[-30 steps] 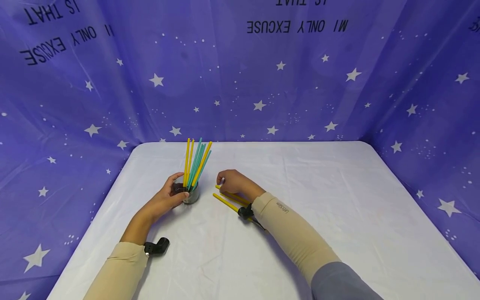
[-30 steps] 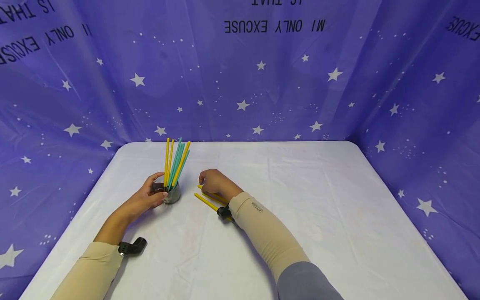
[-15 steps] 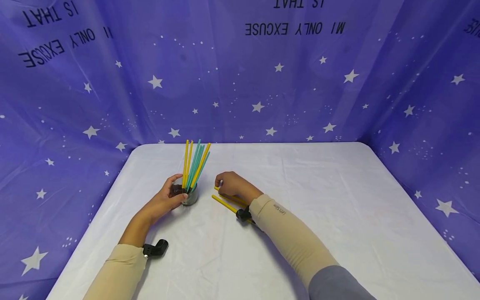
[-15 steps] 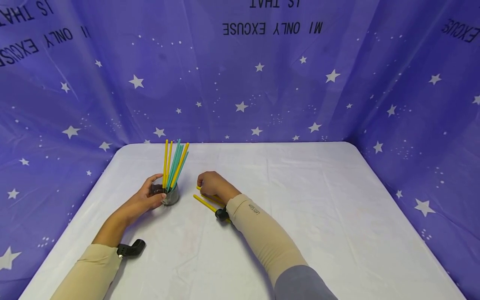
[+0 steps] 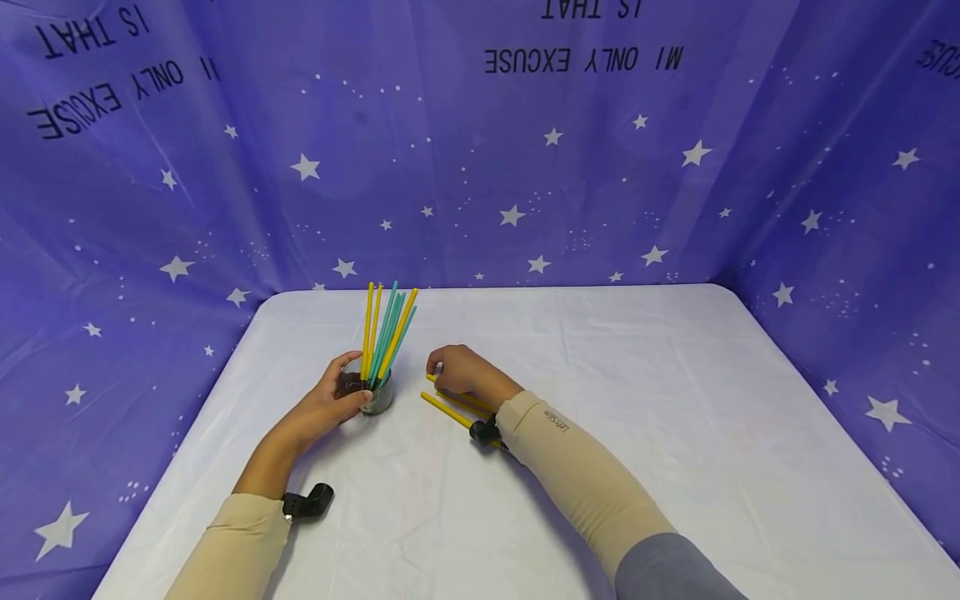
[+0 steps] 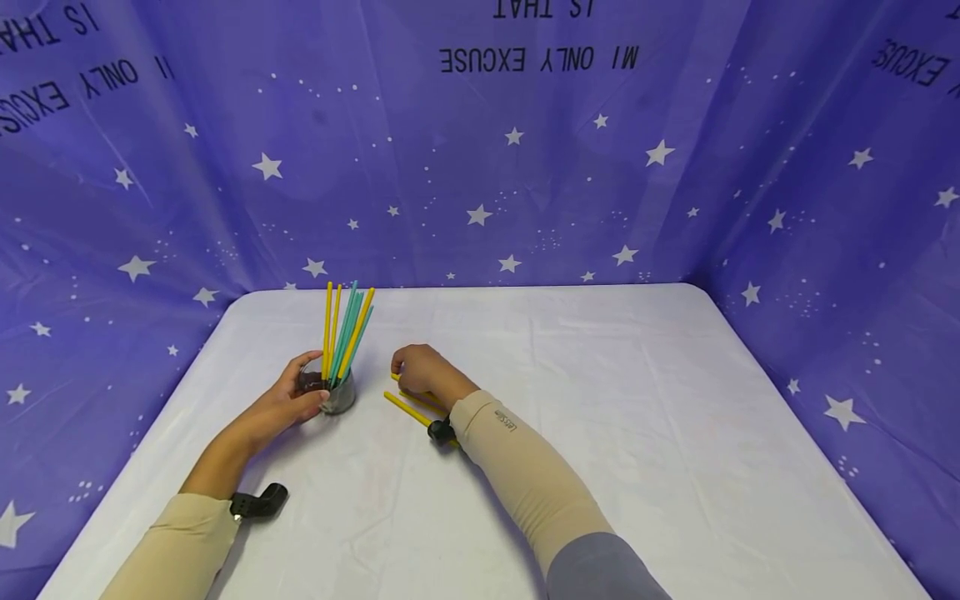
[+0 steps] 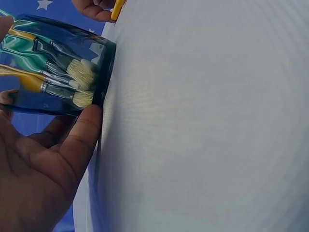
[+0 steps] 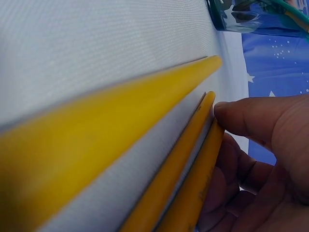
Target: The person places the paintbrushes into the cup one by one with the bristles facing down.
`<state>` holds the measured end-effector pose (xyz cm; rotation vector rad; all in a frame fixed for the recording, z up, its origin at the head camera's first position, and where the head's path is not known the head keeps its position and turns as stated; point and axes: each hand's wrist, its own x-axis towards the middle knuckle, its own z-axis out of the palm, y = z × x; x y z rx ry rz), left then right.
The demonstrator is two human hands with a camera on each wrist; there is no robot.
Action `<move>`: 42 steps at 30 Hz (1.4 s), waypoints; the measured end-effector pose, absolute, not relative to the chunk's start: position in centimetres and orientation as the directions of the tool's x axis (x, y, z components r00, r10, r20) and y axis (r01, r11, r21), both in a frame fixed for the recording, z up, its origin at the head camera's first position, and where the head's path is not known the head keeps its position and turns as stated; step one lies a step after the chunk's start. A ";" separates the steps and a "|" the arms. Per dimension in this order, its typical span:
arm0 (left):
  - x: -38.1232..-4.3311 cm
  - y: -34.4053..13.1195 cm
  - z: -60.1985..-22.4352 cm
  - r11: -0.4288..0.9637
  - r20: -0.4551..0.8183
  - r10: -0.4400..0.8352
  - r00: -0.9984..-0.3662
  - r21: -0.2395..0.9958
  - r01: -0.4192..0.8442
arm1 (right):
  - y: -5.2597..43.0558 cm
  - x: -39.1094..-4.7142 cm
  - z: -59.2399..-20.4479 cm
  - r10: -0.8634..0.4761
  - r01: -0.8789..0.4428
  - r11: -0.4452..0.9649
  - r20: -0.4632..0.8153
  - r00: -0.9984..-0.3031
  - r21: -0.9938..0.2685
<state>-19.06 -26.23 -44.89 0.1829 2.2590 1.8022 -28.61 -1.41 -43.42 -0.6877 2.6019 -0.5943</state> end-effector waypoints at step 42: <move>-19.1 -26.2 -44.9 0.231 -0.114 0.250 -0.961 0.971 -0.055 | 1.4 -29.5 -38.7 -0.568 -0.282 0.580 -0.131 -0.813 -0.765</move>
